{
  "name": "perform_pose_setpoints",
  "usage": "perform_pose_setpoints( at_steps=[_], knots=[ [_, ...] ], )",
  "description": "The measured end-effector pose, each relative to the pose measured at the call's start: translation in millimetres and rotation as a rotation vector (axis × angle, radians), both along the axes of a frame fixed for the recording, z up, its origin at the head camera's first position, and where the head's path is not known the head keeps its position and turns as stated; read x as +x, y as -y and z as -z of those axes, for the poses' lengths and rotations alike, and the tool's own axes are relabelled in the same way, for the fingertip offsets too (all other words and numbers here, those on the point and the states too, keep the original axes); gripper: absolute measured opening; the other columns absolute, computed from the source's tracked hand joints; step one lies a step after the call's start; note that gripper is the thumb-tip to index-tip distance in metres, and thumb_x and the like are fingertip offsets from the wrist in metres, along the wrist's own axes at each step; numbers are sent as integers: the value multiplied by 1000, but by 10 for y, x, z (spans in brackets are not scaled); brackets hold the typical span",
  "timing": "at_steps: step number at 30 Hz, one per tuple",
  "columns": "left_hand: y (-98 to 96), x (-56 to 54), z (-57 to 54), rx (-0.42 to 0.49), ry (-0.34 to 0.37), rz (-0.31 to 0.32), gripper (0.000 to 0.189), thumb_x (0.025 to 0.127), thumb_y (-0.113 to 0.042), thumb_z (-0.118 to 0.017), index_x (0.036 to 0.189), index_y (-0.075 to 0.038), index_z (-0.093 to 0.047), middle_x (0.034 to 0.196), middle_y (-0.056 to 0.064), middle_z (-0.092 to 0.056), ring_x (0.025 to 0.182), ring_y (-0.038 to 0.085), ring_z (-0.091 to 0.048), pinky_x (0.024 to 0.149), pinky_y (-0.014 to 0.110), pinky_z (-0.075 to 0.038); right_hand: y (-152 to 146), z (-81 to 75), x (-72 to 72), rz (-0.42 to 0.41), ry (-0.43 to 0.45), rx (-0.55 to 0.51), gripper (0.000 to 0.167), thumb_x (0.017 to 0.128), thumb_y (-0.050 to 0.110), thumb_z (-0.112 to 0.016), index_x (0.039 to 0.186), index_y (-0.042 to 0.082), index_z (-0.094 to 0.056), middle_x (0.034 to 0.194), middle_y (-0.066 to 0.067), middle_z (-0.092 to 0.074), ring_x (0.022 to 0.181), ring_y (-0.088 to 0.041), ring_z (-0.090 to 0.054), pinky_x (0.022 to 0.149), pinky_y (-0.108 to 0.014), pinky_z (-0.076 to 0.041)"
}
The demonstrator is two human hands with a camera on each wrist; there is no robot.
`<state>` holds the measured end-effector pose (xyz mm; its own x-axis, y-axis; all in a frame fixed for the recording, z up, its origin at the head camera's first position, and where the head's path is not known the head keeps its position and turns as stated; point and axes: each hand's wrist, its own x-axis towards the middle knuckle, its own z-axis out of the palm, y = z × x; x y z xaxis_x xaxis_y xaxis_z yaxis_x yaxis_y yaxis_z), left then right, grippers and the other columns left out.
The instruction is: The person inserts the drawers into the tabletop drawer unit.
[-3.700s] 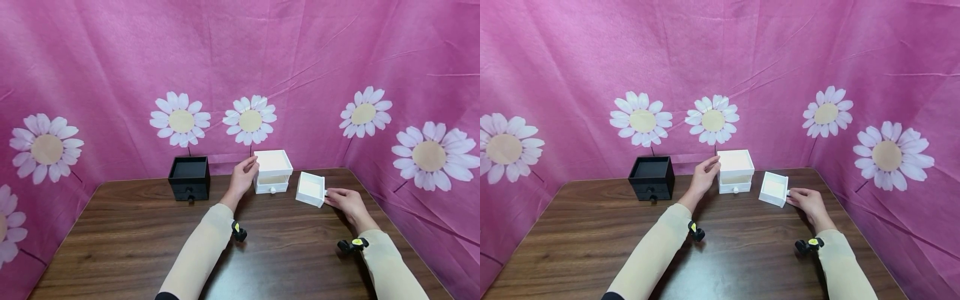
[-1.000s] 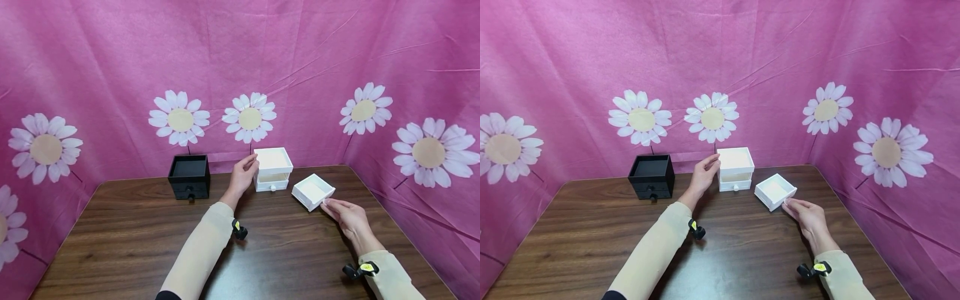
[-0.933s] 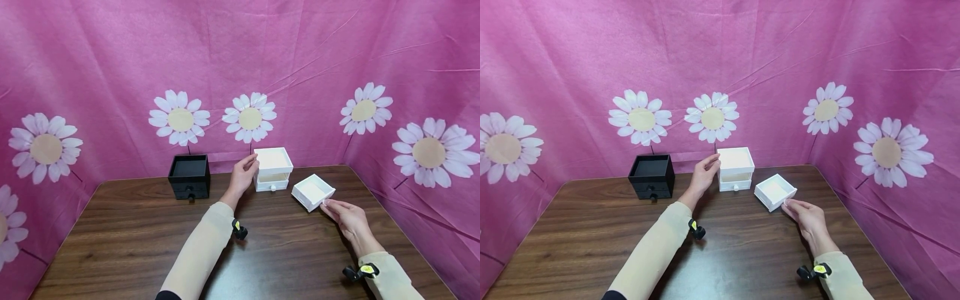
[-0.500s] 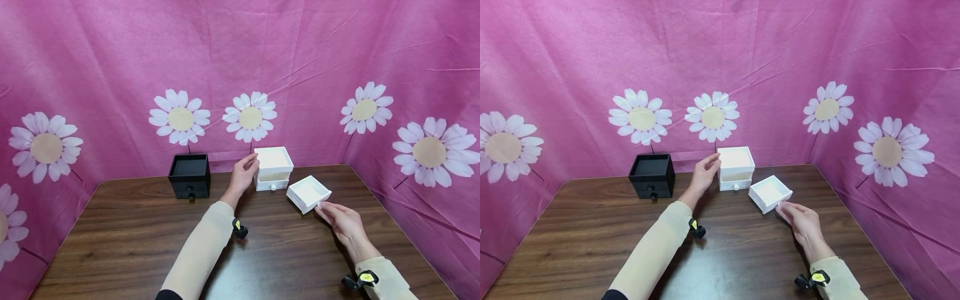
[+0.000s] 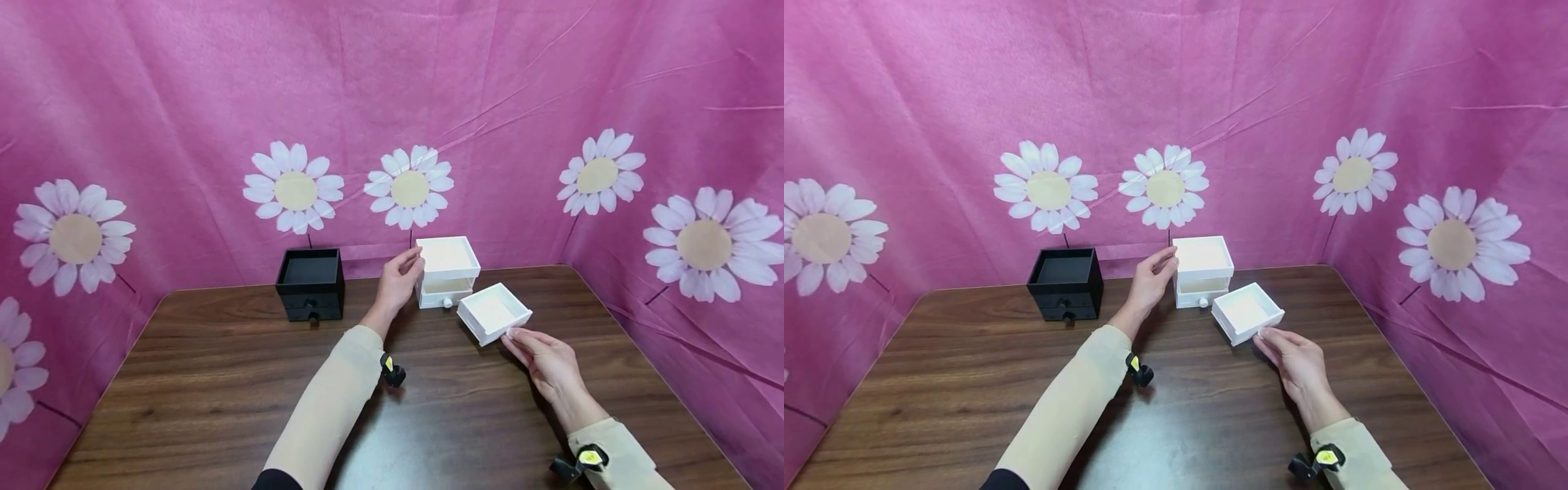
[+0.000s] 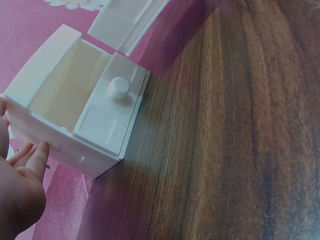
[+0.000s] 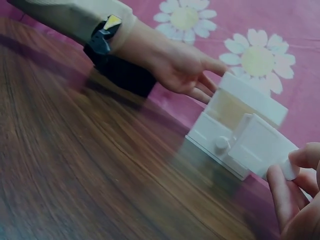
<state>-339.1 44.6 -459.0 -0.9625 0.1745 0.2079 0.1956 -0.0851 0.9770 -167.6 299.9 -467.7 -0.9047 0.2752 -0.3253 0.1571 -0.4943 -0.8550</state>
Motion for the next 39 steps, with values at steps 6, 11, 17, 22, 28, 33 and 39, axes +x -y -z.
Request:
perform_pose_setpoints(
  at_steps=[6, 11, 17, 22, 28, 33, 39],
  knots=[
    [-12, -6, 3, 10, -9, -1, 38, 107, -11, -67, 144, -2, -67, 142, 24, -70, 135, 36, -68, 113, 33, -59, 122, -1, -1, 13, -1, 0, 39, 103, -9, -63, 78, 13, -84, 82, -1, -82, 84, -9, -81, 89, -25, -68],
    [-20, -3, 9, 17, -18, -1, 39, 107, -10, -67, 144, 0, -66, 143, 24, -69, 135, 37, -68, 112, 32, -59, 223, -8, -7, 17, -12, 17, 41, 103, -10, -62, 77, 14, -83, 82, 0, -82, 83, -9, -81, 89, -25, -67],
    [-18, 0, 17, 19, -16, -7, 38, 107, -10, -67, 144, 0, -66, 143, 24, -69, 135, 36, -67, 112, 31, -59, 320, -27, -27, 16, -27, 29, 41, 103, -10, -62, 78, 14, -83, 82, 0, -82, 83, -10, -81, 90, -26, -67],
    [-24, -4, 20, 30, -26, -3, 38, 107, -9, -66, 144, 1, -66, 144, 25, -68, 136, 37, -67, 112, 31, -59, 391, -54, -37, 21, -31, 38, 42, 103, -10, -62, 77, 15, -83, 81, 0, -82, 83, -10, -81, 89, -26, -68],
    [-31, -16, 25, 31, -32, -6, 38, 107, -8, -67, 143, 2, -66, 142, 25, -69, 134, 38, -68, 111, 32, -59, 482, -55, -63, 28, -41, 43, 41, 102, -10, -64, 76, 15, -83, 82, 0, -82, 83, -10, -81, 90, -26, -68],
    [-28, -15, 27, 37, -26, -7, 38, 106, -7, -66, 143, 2, -66, 143, 25, -69, 135, 38, -67, 113, 32, -59, 584, -40, -89, 46, -49, 51, 42, 102, -10, -64, 76, 16, -83, 81, 0, -81, 83, -10, -81, 90, -27, -68],
    [-28, -7, 25, 37, -24, -5, 38, 106, -7, -67, 144, 1, -66, 144, 25, -68, 136, 37, -67, 113, 32, -58, 686, -33, -117, 77, -60, 44, 42, 101, -12, -65, 74, 15, -82, 81, 0, -81, 82, -11, -82, 90, -29, -68]
  ],
)
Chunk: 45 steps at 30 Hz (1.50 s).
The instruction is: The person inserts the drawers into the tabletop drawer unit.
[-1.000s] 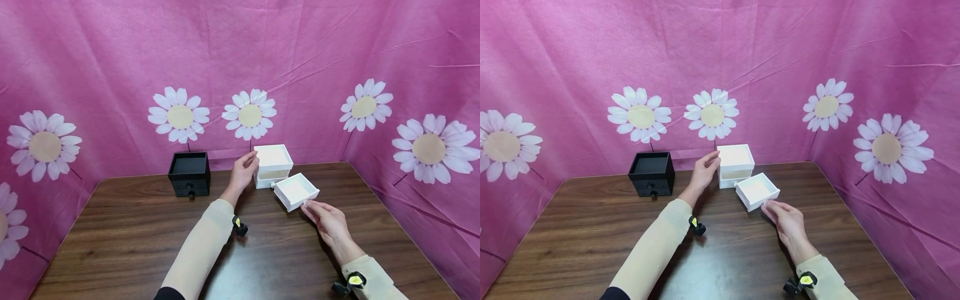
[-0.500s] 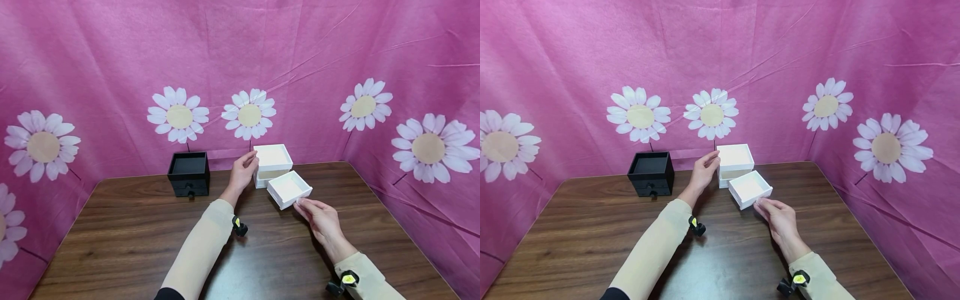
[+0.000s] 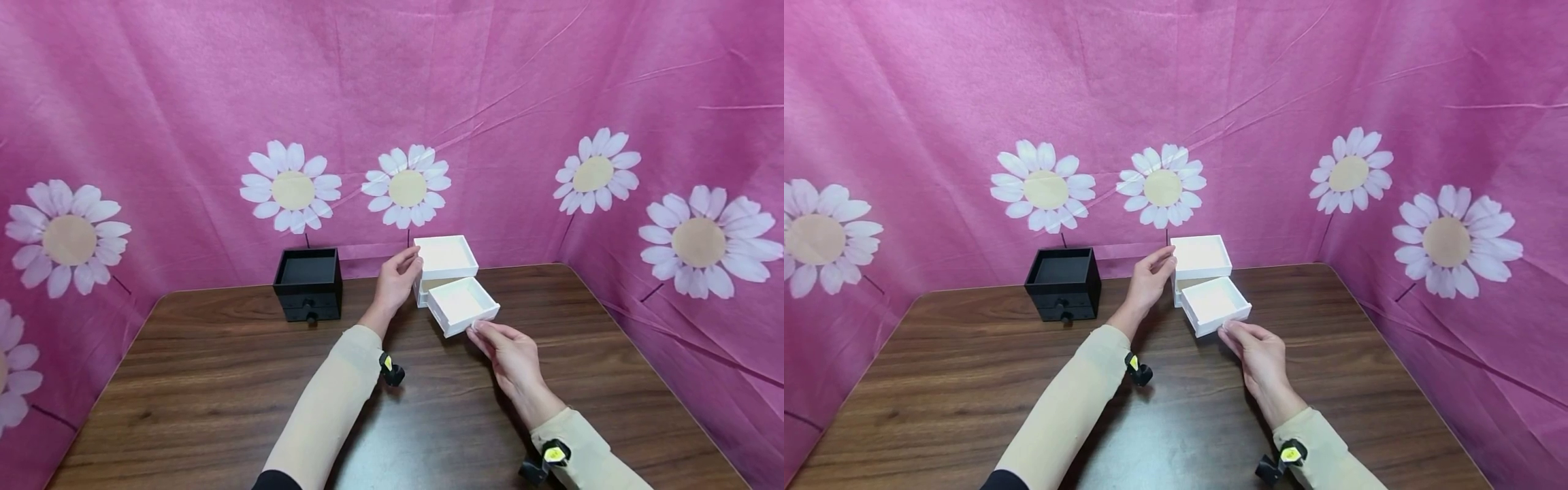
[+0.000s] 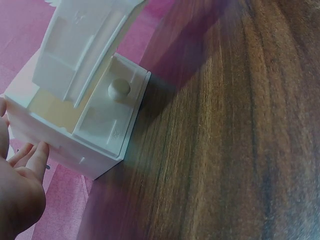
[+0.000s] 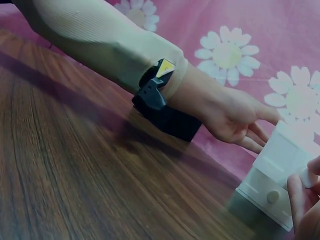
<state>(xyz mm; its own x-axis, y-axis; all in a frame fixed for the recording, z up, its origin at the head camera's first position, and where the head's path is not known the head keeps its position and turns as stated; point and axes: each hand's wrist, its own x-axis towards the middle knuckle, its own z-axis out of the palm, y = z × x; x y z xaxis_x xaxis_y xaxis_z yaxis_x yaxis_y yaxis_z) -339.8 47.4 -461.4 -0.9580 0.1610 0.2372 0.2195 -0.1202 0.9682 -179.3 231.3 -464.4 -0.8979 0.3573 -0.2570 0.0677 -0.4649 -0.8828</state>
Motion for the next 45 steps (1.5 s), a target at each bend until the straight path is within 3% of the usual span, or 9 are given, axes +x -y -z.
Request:
perform_pose_setpoints(
  at_steps=[17, 28, 45],
  knots=[
    [7, 7, -9, 6, -9, 5, 38, 106, -7, -67, 142, 2, -67, 143, 26, -69, 135, 38, -67, 114, 34, -58, 199, 57, -69, 68, -53, -6, 43, 100, -13, -64, 73, 16, -81, 79, 1, -81, 80, -11, -82, 87, -30, -69],
    [9, -6, -5, -4, -1, 10, 39, 106, -9, -67, 144, 0, -67, 145, 25, -68, 137, 37, -66, 115, 33, -57, 312, 64, -85, 125, -117, -68, 39, 98, -17, -65, 74, 10, -80, 78, -3, -80, 78, -13, -82, 84, -31, -70],
    [16, -4, -10, -17, 6, 6, 39, 107, -11, -67, 145, -2, -67, 145, 23, -68, 137, 35, -67, 115, 34, -58, 389, 106, -184, 170, -135, -25, 38, 99, -15, -66, 75, 11, -82, 78, -2, -81, 79, -14, -82, 86, -31, -69]
  ],
)
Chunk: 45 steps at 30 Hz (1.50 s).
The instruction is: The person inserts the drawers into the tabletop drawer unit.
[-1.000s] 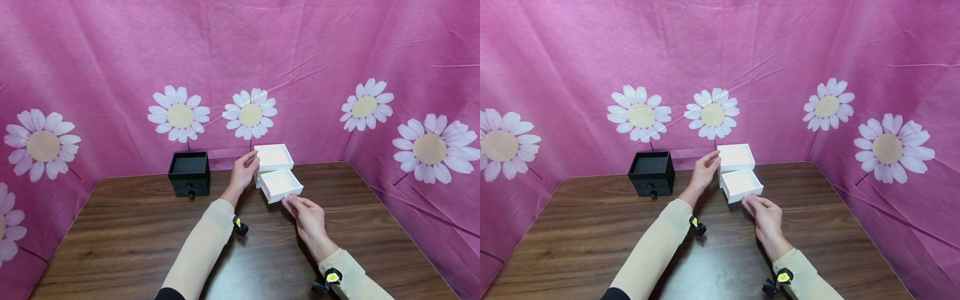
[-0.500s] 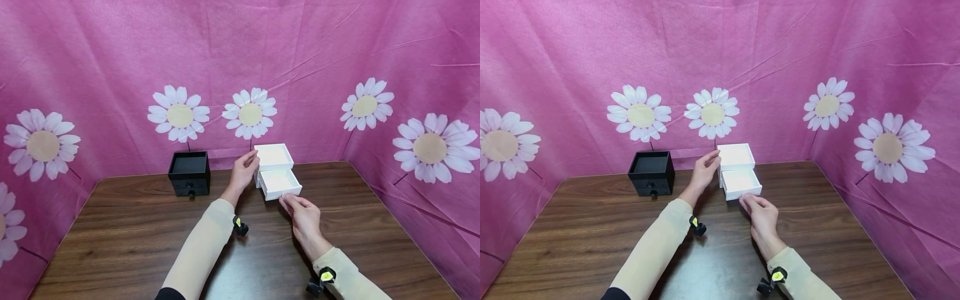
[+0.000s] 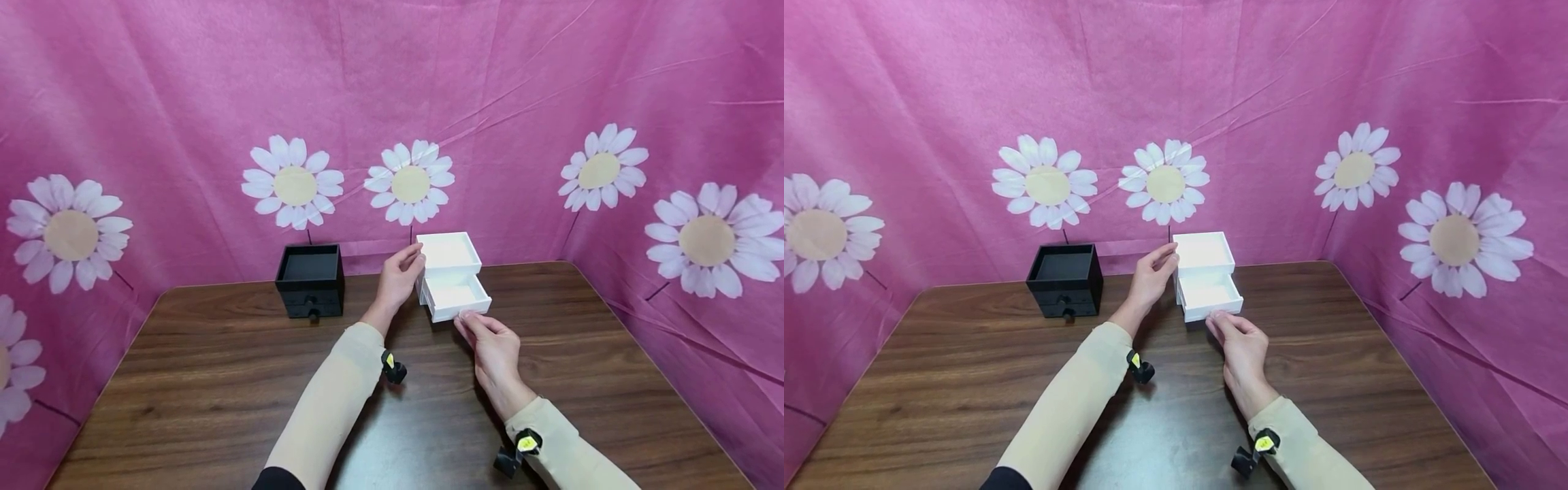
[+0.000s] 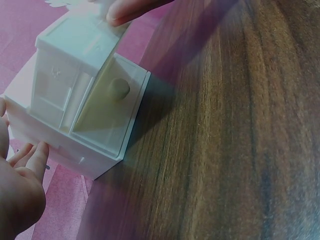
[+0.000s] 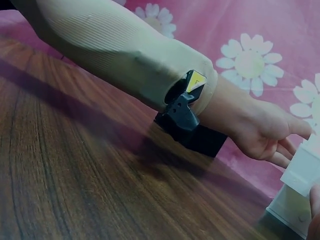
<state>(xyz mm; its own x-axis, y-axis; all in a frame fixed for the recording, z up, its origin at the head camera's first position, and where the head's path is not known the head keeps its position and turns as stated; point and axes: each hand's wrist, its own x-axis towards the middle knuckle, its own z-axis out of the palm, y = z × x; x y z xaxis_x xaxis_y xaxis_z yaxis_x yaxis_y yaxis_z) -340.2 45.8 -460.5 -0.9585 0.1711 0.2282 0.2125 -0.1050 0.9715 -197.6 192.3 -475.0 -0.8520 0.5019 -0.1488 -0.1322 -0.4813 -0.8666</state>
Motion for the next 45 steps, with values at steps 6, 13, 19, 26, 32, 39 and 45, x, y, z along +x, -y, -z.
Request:
perform_pose_setpoints(
  at_steps=[6, 13, 19, 26, 32, 39, 45],
  knots=[
    [-11, -12, -4, 0, -5, -7, 38, 107, -11, -67, 144, -2, -67, 145, 22, -69, 137, 35, -67, 115, 34, -58, 4, -15, -7, 7, -18, -9, 36, 97, -17, -66, 75, 8, -81, 77, -2, -81, 78, -13, -82, 84, -30, -70],
    [-9, -16, 11, 4, -9, -7, 38, 107, -11, -67, 144, -2, -68, 144, 23, -69, 136, 35, -67, 115, 34, -58, 17, -34, 4, 30, -26, -27, 34, 96, -17, -68, 74, 6, -80, 77, -3, -80, 77, -14, -82, 82, -30, -70],
    [9, -3, 32, 4, -46, -8, 38, 106, -15, -68, 142, -4, -69, 141, 20, -71, 131, 28, -71, 111, 30, -59, 43, -13, -9, 37, -37, -9, 35, 96, -17, -69, 72, 7, -78, 77, -3, -80, 78, -15, -82, 82, -32, -70],
    [0, -9, 15, -5, -16, -7, 39, 107, -14, -68, 144, -3, -67, 144, 23, -69, 135, 35, -68, 115, 35, -58, 60, 1, -82, 43, -20, 23, 36, 95, -16, -70, 72, 11, -79, 76, -2, -80, 79, -13, -81, 84, -32, -70],
    [-14, -16, 7, 3, -4, -16, 38, 106, -10, -68, 143, -2, -68, 144, 24, -69, 136, 35, -68, 114, 33, -58, 66, -1, -141, 42, -19, 19, 34, 95, -16, -70, 73, 9, -78, 78, -1, -79, 77, -13, -81, 83, -31, -69],
    [-10, -10, -2, 1, 0, -14, 38, 106, -10, -68, 143, -1, -68, 143, 23, -69, 136, 36, -67, 114, 33, -58, 73, 21, -214, 51, -12, 44, 33, 95, -14, -72, 73, 10, -78, 78, -1, -79, 72, -12, -80, 79, -30, -70],
    [-11, -12, 7, 2, -2, -13, 38, 106, -10, -67, 143, -1, -68, 142, 24, -70, 135, 36, -68, 115, 34, -58, 84, 40, -274, 67, -26, 32, 31, 94, -15, -72, 74, 8, -78, 82, -6, -80, 72, -13, -80, 78, -31, -70]
  ],
)
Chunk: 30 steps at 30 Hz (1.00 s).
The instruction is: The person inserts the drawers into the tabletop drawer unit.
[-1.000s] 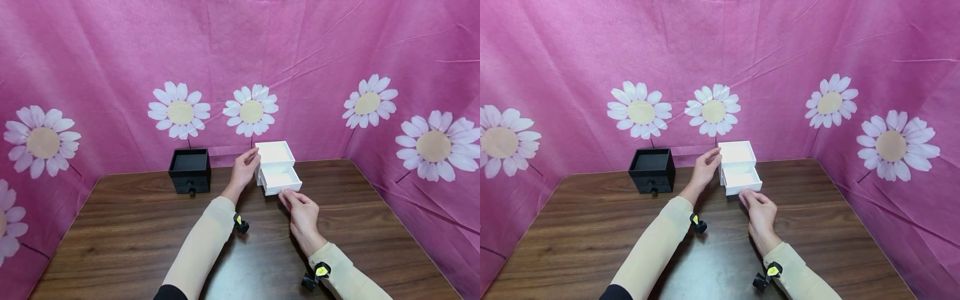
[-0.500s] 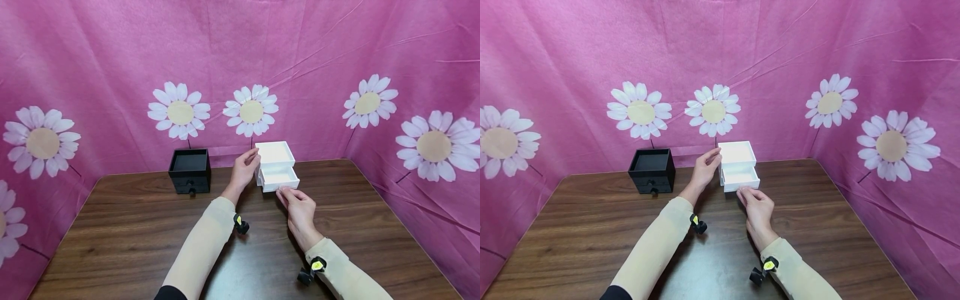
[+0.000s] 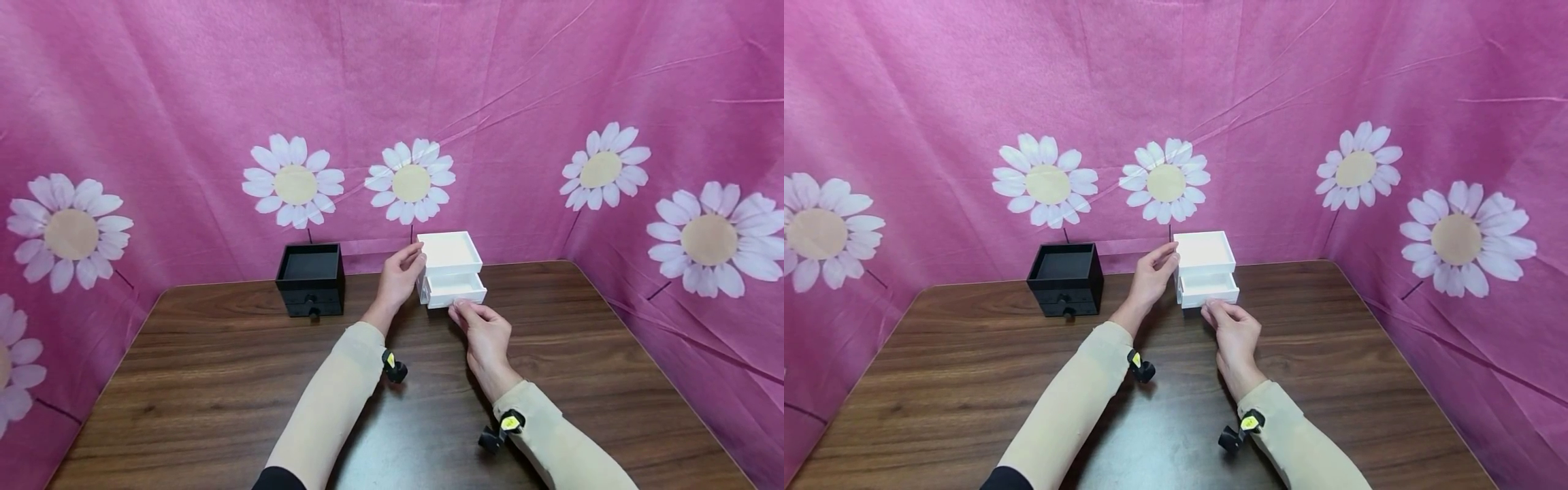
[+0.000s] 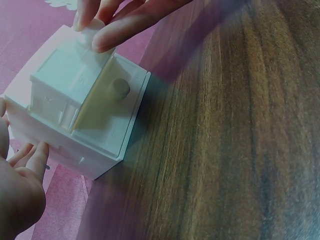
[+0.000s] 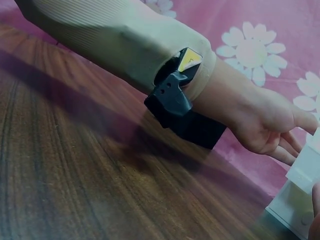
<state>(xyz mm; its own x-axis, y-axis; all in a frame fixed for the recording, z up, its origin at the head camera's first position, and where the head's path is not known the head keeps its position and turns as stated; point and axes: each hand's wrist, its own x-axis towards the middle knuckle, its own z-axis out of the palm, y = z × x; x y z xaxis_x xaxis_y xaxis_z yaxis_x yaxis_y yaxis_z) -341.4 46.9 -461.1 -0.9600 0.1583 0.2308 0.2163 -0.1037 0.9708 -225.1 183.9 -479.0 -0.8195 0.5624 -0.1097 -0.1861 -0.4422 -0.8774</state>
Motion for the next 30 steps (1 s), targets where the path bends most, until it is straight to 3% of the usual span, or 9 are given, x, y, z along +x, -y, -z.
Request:
perform_pose_setpoints(
  at_steps=[17, 26, 30],
  knots=[
    [-2, 2, 5, -2, -4, -5, 38, 106, -10, -67, 143, -1, -68, 141, 24, -70, 134, 36, -68, 115, 34, -58, -12, 8, -139, -19, 4, 43, 30, 95, -12, -72, 75, 10, -78, 75, 0, -78, 71, -11, -80, 81, -28, -70],
    [0, -2, 0, -13, 8, 5, 39, 107, -12, -68, 144, -2, -67, 144, 23, -69, 136, 35, -67, 115, 34, -57, -19, 11, -224, -13, 11, 64, 8, 94, -11, -75, 90, -4, -79, 77, -1, -79, 73, -12, -80, 82, -29, -70],
    [1, -9, 4, -17, 6, 1, 39, 106, -12, -68, 144, -2, -68, 143, 24, -69, 135, 35, -68, 115, 34, -57, -14, 7, -263, -19, 6, 64, 15, 94, -11, -76, 85, 1, -79, 76, 0, -78, 74, -12, -80, 83, -30, -70]
  ],
)
